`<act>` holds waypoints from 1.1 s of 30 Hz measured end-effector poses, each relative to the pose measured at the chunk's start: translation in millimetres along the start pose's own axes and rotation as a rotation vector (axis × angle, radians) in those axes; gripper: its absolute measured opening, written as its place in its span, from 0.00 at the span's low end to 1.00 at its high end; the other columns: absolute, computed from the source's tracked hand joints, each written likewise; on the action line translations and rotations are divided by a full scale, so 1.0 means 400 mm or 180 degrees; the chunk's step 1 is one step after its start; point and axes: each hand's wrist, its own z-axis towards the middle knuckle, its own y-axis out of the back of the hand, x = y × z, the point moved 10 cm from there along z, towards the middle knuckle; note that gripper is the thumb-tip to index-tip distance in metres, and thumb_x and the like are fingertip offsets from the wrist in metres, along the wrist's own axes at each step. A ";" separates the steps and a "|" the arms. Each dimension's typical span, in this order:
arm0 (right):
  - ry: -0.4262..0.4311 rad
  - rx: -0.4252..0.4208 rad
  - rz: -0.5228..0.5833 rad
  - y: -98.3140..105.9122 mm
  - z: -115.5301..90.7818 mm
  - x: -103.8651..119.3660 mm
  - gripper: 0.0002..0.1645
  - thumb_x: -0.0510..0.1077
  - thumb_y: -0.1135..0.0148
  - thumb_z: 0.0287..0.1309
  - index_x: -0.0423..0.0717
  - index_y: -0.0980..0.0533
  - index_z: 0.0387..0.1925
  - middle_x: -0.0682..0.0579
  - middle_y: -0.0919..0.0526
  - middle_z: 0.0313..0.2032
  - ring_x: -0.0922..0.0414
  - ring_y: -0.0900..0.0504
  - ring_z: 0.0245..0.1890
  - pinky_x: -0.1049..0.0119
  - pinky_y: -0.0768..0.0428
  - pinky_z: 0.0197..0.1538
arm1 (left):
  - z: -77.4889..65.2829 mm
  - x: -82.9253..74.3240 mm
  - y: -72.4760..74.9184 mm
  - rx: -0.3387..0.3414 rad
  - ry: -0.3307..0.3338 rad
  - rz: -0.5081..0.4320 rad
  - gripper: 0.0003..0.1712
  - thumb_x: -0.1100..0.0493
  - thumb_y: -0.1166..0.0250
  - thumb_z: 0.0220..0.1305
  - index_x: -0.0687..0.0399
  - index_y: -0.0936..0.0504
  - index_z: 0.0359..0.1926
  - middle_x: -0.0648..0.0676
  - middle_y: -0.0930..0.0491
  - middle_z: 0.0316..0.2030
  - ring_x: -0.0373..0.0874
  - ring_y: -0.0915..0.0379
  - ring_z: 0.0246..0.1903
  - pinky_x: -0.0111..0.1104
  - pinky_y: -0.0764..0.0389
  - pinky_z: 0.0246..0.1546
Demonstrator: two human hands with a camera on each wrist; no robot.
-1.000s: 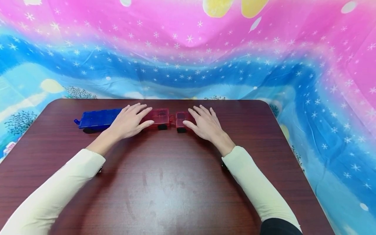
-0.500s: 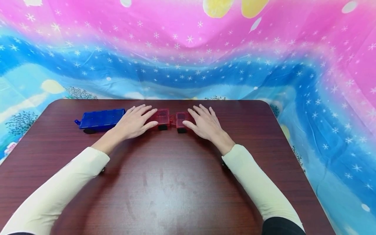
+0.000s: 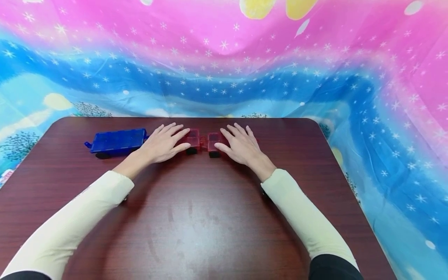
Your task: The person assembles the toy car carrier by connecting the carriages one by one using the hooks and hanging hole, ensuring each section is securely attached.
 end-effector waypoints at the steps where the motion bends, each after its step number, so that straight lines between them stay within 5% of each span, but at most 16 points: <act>1: -0.0002 0.0020 0.0011 -0.002 0.001 0.001 0.48 0.75 0.59 0.70 0.53 0.42 0.79 0.45 0.43 0.77 0.44 0.53 0.79 0.42 0.60 0.77 | 0.001 0.000 -0.002 0.0013 -0.0015 -0.0010 0.43 0.28 0.58 0.75 0.45 0.43 0.80 0.58 0.44 0.77 0.59 0.57 0.77 0.56 0.61 0.75; 33: 0.0056 0.0241 0.0023 -0.031 0.031 0.007 0.48 0.78 0.65 0.69 0.59 0.47 0.81 0.49 0.45 0.78 0.48 0.58 0.80 0.42 0.66 0.76 | 0.056 0.005 -0.032 0.0245 -0.0059 -0.0121 0.45 0.23 0.67 0.72 0.37 0.50 0.82 0.54 0.50 0.79 0.56 0.64 0.79 0.57 0.66 0.75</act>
